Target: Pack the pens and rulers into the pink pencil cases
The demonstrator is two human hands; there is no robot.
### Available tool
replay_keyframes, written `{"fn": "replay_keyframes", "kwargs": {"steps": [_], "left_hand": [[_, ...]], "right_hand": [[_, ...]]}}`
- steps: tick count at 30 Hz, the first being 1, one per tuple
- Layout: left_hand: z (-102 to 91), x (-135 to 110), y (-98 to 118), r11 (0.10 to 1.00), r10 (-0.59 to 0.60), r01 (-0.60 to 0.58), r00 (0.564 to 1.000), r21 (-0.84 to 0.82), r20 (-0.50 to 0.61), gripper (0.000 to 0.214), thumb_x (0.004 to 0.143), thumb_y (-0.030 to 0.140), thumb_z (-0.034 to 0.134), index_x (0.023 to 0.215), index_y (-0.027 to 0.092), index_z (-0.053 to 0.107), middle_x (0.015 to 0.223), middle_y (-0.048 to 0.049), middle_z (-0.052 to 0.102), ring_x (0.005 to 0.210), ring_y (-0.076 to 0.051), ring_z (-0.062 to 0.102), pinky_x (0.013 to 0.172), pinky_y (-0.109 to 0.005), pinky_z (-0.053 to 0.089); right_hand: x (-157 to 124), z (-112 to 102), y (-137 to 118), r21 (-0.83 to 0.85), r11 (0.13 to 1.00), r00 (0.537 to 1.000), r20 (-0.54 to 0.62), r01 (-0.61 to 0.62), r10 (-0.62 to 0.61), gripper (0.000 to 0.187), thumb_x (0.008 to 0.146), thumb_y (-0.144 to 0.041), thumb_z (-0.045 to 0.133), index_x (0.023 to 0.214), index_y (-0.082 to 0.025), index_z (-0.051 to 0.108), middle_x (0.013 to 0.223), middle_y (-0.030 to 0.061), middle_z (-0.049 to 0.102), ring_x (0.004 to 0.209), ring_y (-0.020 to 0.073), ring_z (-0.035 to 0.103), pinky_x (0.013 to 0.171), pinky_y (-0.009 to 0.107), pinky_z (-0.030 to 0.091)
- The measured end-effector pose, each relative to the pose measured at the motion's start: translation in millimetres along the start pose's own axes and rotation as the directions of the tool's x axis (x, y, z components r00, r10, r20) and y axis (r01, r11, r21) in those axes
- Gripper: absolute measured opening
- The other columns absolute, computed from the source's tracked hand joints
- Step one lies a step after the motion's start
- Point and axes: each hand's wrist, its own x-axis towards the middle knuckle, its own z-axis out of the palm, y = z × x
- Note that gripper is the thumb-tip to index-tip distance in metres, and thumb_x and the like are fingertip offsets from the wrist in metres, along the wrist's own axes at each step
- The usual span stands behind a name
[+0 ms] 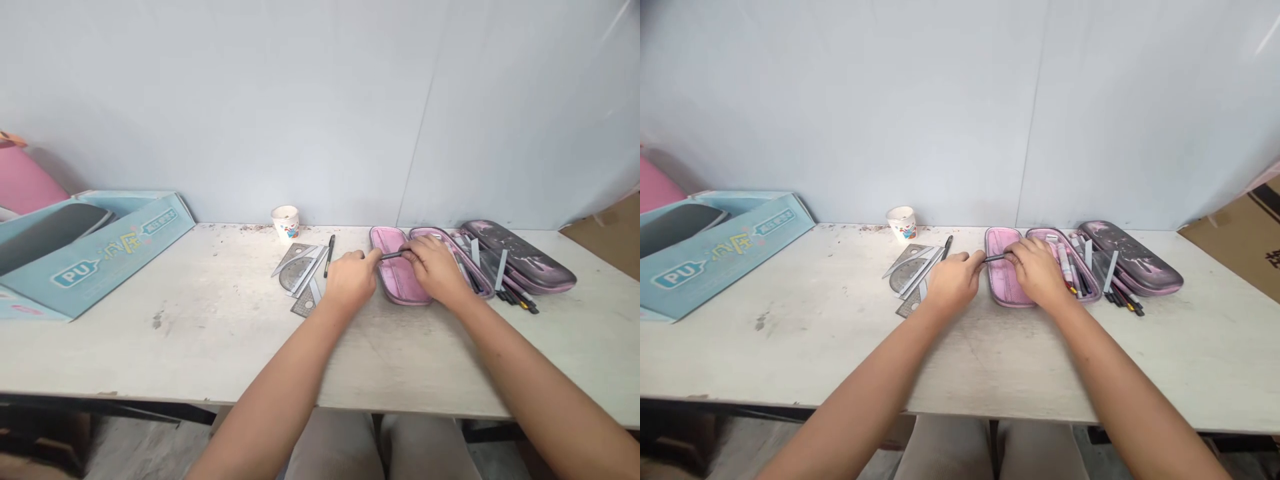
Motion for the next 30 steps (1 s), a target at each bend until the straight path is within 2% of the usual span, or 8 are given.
{"fn": "replay_keyframes", "kwargs": {"steps": [4,9,11,15,19,22,27,30], "left_hand": [[2.3,3.7,-9.4,0.989,-0.118,0.118,0.993,-0.093,0.005,0.043,0.089,0.05,0.027,0.1,0.024,0.059,0.075,-0.0062,0.063,0.074,-0.022,0.059,0.064,-0.028,0.037],[7.6,5.9,-19.1,0.897,-0.187,0.173,0.982,-0.407,0.008,0.033,0.088,0.04,0.035,0.103,0.023,0.059,0.064,0.0006,0.058,0.061,-0.014,0.054,0.058,-0.024,0.036],[9.7,4.4,-14.5,0.851,-0.143,0.149,0.988,-0.504,0.05,0.03,0.086,0.035,0.039,0.105,0.023,0.059,0.064,0.0023,0.056,0.06,-0.012,0.052,0.059,-0.022,0.038],[15.3,1.9,-2.2,0.816,-0.132,0.141,0.99,-0.561,0.057,0.029,0.083,0.031,0.043,0.102,0.018,0.061,0.068,0.0007,0.058,0.062,-0.012,0.05,0.062,-0.022,0.039],[19.6,2.3,-2.6,0.803,-0.097,0.104,0.994,-0.586,0.043,0.031,0.082,0.029,0.044,0.107,0.017,0.058,0.068,0.001,0.058,0.063,-0.012,0.05,0.063,-0.023,0.04],[21.3,3.6,-6.2,0.758,-0.12,0.11,0.992,-0.643,0.028,0.032,0.081,0.025,0.044,0.108,0.014,0.058,0.077,-0.0018,0.061,0.07,-0.013,0.053,0.069,-0.025,0.043],[20.5,4.9,-8.4,0.569,-0.139,0.105,0.99,-0.815,0.031,0.052,0.075,0.01,0.043,0.127,0.017,0.044,0.11,-0.0054,0.061,0.097,-0.013,0.055,0.088,-0.027,0.042],[20.0,5.4,-10.4,0.549,-0.2,0.167,0.978,-0.819,0.065,0.057,0.073,0.008,0.043,0.129,0.017,0.042,0.118,-0.006,0.058,0.099,-0.013,0.055,0.089,-0.026,0.042]], "right_hand": [[-10.7,6.4,16.5,0.067,0.996,0.993,-0.092,-0.063,0.069,0.02,0.084,-0.024,0.04,0.089,-0.018,0.059,0.091,0.0091,0.061,0.093,0.0246,0.05,0.082,0.037,0.037],[-18.6,8.6,19.8,0.262,0.934,0.922,-0.239,-0.242,0.305,0.018,0.08,-0.025,0.046,0.096,-0.016,0.05,0.091,0.0099,0.059,0.087,0.0222,0.054,0.077,0.034,0.041],[-18.5,10.4,11.8,0.301,0.93,0.932,-0.224,-0.21,0.283,0.017,0.08,-0.026,0.048,0.095,-0.018,0.049,0.089,0.0081,0.059,0.084,0.0208,0.055,0.074,0.032,0.042],[-18.4,14.5,-4.3,0.281,0.956,0.991,-0.082,-0.082,0.109,0.015,0.083,-0.029,0.046,0.09,-0.02,0.056,0.089,0.0063,0.062,0.084,0.0198,0.056,0.073,0.03,0.042],[-20.1,17.2,-7.5,0.244,0.964,0.994,0.019,-0.105,0.103,0.026,0.089,-0.031,0.037,0.095,-0.02,0.06,0.091,0.0049,0.066,0.083,0.0184,0.059,0.072,0.029,0.041],[-20.0,17.4,-4.0,0.228,0.967,0.993,0.008,-0.114,0.115,0.027,0.088,-0.031,0.038,0.097,-0.02,0.061,0.094,0.0055,0.066,0.087,0.0192,0.058,0.075,0.03,0.041],[-18.9,14.6,6.7,0.225,0.963,0.978,-0.111,-0.147,0.176,0.024,0.085,-0.026,0.041,0.096,-0.019,0.061,0.095,0.0075,0.062,0.091,0.0213,0.055,0.08,0.033,0.04],[-20.0,13.7,12.0,0.222,0.96,0.973,-0.114,-0.174,0.203,0.024,0.084,-0.025,0.041,0.094,-0.019,0.062,0.096,0.0077,0.061,0.089,0.0209,0.054,0.078,0.032,0.04]]}}
